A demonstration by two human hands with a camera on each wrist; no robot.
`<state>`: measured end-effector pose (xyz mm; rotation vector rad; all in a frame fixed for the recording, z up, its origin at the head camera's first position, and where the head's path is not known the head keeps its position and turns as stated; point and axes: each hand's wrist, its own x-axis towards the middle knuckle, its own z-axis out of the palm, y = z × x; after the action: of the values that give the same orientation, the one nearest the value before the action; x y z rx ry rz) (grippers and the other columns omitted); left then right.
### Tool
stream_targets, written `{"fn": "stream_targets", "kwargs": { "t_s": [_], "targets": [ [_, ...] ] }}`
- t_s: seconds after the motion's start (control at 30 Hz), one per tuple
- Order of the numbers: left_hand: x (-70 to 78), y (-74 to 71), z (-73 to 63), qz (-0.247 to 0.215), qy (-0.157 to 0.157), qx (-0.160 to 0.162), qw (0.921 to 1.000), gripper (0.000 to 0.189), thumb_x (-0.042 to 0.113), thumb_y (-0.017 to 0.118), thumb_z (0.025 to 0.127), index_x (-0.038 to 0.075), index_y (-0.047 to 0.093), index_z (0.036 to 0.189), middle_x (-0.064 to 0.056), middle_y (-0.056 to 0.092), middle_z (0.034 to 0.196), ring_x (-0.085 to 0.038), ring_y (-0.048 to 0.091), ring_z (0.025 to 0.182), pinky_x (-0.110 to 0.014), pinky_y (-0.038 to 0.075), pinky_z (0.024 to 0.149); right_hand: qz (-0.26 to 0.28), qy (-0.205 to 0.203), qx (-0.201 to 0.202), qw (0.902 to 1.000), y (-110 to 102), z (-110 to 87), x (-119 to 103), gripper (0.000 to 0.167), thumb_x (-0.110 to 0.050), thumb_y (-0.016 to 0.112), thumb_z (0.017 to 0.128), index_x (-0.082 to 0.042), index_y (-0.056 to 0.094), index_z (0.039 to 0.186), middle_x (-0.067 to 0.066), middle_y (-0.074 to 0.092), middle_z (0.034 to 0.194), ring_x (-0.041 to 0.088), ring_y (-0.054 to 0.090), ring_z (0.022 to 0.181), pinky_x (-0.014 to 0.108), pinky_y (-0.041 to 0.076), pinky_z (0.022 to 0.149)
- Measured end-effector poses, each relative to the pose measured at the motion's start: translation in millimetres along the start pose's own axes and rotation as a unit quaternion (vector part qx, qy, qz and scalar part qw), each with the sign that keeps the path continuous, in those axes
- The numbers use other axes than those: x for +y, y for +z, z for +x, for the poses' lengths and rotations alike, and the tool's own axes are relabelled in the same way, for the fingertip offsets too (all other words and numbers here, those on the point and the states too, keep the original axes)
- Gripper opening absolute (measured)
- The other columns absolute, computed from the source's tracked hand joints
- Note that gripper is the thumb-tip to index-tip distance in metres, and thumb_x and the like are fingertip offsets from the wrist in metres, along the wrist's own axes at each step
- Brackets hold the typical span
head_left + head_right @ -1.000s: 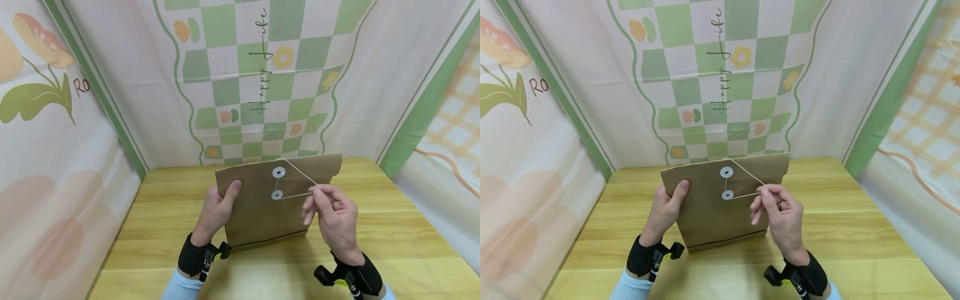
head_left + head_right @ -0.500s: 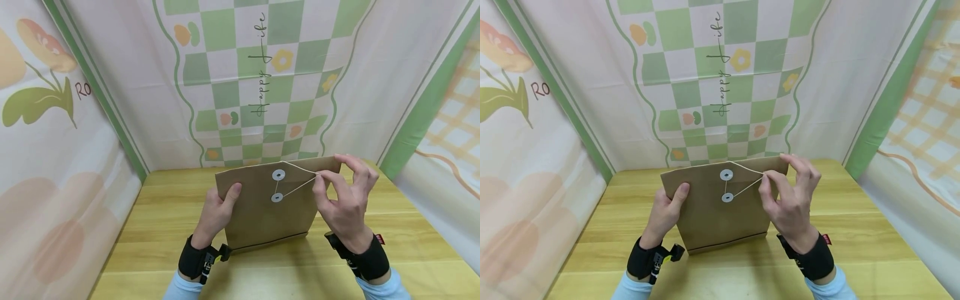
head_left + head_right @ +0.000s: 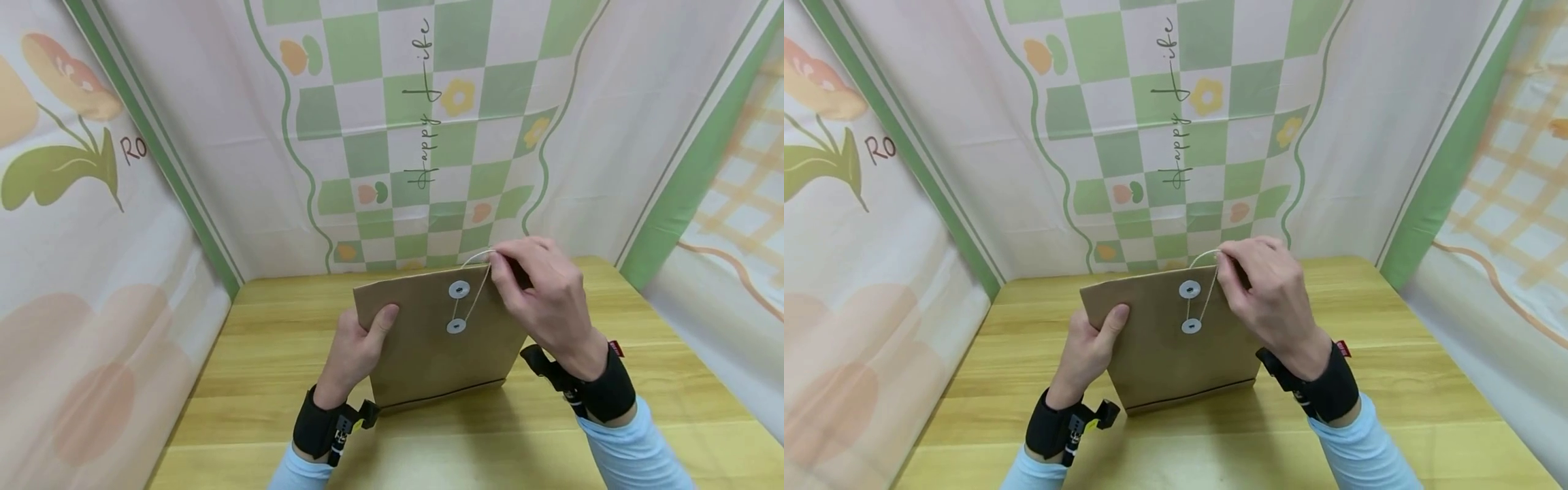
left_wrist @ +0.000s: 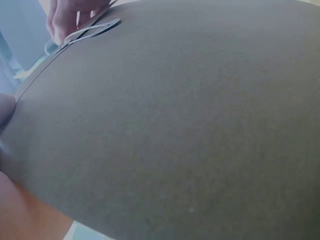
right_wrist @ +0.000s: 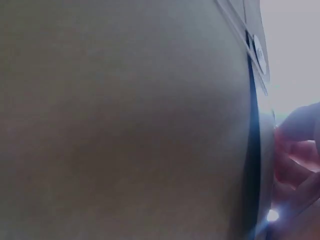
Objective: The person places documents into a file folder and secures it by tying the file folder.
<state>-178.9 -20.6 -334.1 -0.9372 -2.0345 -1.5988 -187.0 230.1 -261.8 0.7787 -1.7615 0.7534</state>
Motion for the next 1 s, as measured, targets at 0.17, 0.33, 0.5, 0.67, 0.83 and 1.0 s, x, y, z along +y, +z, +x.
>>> {"fn": "stream_targets", "kwargs": {
  "t_s": [0.17, 0.33, 0.5, 0.67, 0.83, 1.0],
  "targets": [
    [0.5, 1.4, -0.1, 0.001, 0.011, 0.001, 0.9999, 0.015, 0.009, 0.052, 0.101, 0.004, 0.064, 0.109, -0.013, 0.071, 0.098, -0.016, 0.070, 0.088, -0.030, 0.056, 0.073, -0.001, 0.007, -0.036, 0.9993, 0, 6.2, -4, 0.010, -0.005, 0.061, 0.088, 0.000, 0.070, 0.090, 0.010, 0.068, 0.077, 0.023, 0.055, 0.066, 0.026, 0.040, 0.065],
    [0.0, 3.5, 2.0, -0.005, 0.025, -0.004, 0.9997, 0.013, 0.005, 0.052, 0.101, 0.005, 0.063, 0.107, -0.012, 0.069, 0.093, -0.013, 0.066, 0.084, -0.028, 0.053, 0.071, 0.010, 0.005, -0.050, 0.9987, -2, 9.4, -7, 0.009, -0.002, 0.062, 0.086, 0.000, 0.069, 0.090, 0.010, 0.068, 0.078, 0.019, 0.057, 0.067, 0.023, 0.043, 0.066],
    [0.8, 5.5, 2.3, 0.002, 0.033, -0.002, 0.9995, 0.011, 0.004, 0.053, 0.100, 0.005, 0.063, 0.101, -0.009, 0.065, 0.084, -0.011, 0.059, 0.074, -0.025, 0.049, 0.065, 0.018, 0.002, -0.066, 0.9977, -2, 12.2, -8, 0.008, 0.000, 0.061, 0.087, 0.000, 0.069, 0.091, 0.009, 0.066, 0.076, 0.016, 0.055, 0.066, 0.019, 0.041, 0.064],
    [1.5, 6.4, 3.3, 0.010, 0.043, -0.005, 0.9990, 0.011, 0.007, 0.053, 0.101, 0.005, 0.063, 0.104, -0.009, 0.065, 0.086, -0.012, 0.059, 0.075, -0.025, 0.050, 0.065, 0.018, -0.004, -0.070, 0.9974, -4, 14.1, -10, 0.008, -0.001, 0.061, 0.087, -0.001, 0.068, 0.090, 0.007, 0.064, 0.073, 0.013, 0.050, 0.065, 0.018, 0.038, 0.061],
    [2.6, 6.4, 4.9, 0.014, 0.056, 0.002, 0.9984, 0.015, 0.002, 0.053, 0.099, 0.004, 0.063, 0.110, -0.011, 0.068, 0.093, -0.015, 0.064, 0.080, -0.027, 0.052, 0.068, 0.024, -0.009, -0.070, 0.9972, -3, 17.0, -12, 0.010, -0.007, 0.061, 0.091, -0.001, 0.069, 0.091, 0.008, 0.067, 0.076, 0.016, 0.052, 0.066, 0.020, 0.039, 0.064],
    [3.8, 9.9, 8.2, 0.041, 0.086, 0.008, 0.9954, 0.009, 0.002, 0.056, 0.097, 0.005, 0.064, 0.100, -0.006, 0.058, 0.074, -0.010, 0.053, 0.067, -0.021, 0.046, 0.061, 0.026, -0.024, -0.071, 0.9969, 0, 18.7, -15, 0.031, -0.026, 0.054, 0.101, -0.003, 0.071, 0.091, 0.006, 0.066, 0.075, 0.016, 0.054, 0.065, 0.021, 0.039, 0.064]
  ]
}}
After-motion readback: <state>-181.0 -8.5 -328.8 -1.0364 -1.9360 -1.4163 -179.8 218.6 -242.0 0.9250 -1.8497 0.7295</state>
